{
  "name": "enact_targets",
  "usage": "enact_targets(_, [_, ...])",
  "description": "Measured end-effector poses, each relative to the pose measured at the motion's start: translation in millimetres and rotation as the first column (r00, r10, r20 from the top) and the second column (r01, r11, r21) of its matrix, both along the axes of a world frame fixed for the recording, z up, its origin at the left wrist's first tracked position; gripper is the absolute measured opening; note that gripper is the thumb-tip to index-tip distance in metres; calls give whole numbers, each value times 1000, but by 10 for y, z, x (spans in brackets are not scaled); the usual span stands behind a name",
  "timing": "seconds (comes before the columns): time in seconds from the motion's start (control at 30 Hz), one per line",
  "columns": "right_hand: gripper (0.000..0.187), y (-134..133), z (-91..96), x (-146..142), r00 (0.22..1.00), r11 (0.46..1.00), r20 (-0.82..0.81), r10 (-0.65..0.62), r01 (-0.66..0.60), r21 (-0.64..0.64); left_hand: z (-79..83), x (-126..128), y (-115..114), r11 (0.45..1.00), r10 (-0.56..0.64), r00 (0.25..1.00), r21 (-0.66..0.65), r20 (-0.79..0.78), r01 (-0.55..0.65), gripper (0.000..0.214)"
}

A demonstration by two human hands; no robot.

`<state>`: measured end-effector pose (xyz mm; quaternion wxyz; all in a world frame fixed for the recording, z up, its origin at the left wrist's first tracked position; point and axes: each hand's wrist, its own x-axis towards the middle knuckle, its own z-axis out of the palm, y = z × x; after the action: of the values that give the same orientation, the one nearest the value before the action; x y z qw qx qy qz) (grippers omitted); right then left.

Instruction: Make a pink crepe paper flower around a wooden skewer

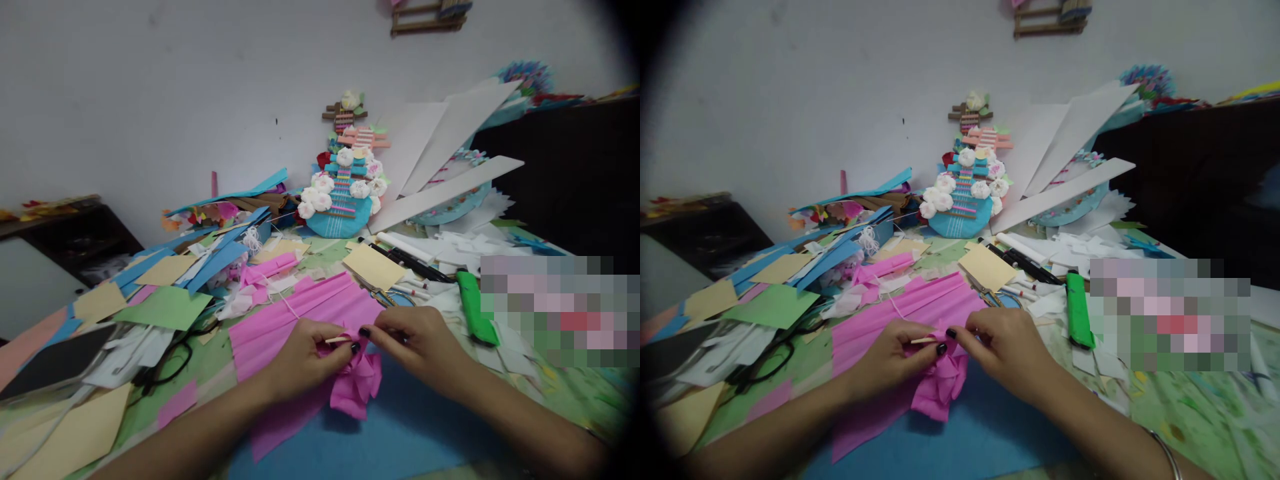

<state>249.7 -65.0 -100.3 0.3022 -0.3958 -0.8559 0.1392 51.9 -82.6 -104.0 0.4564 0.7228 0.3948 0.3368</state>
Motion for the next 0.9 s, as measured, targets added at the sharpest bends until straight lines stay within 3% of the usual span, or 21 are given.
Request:
enact_targets(0.17, [40,-12,16,-17,1000,999,-2,-27,27,-27,-11,13,11,996,31,999,-88,40,-28,21])
enact_targets(0.37, [37,-29,38,-41,998,998,-16,-55,54,-45,7,29,16,995,60,998,-79,15,-59,42])
enact_targets(0.63, [37,-35,23,-59,996,996,-14,-85,84,-38,-7,4,-10,998,-43,998,-32,49,45,44])
enact_targets(0.9, [36,-65,-1,-51,991,989,-80,-103,111,100,35,-10,-15,992,-76,984,-92,158,92,38])
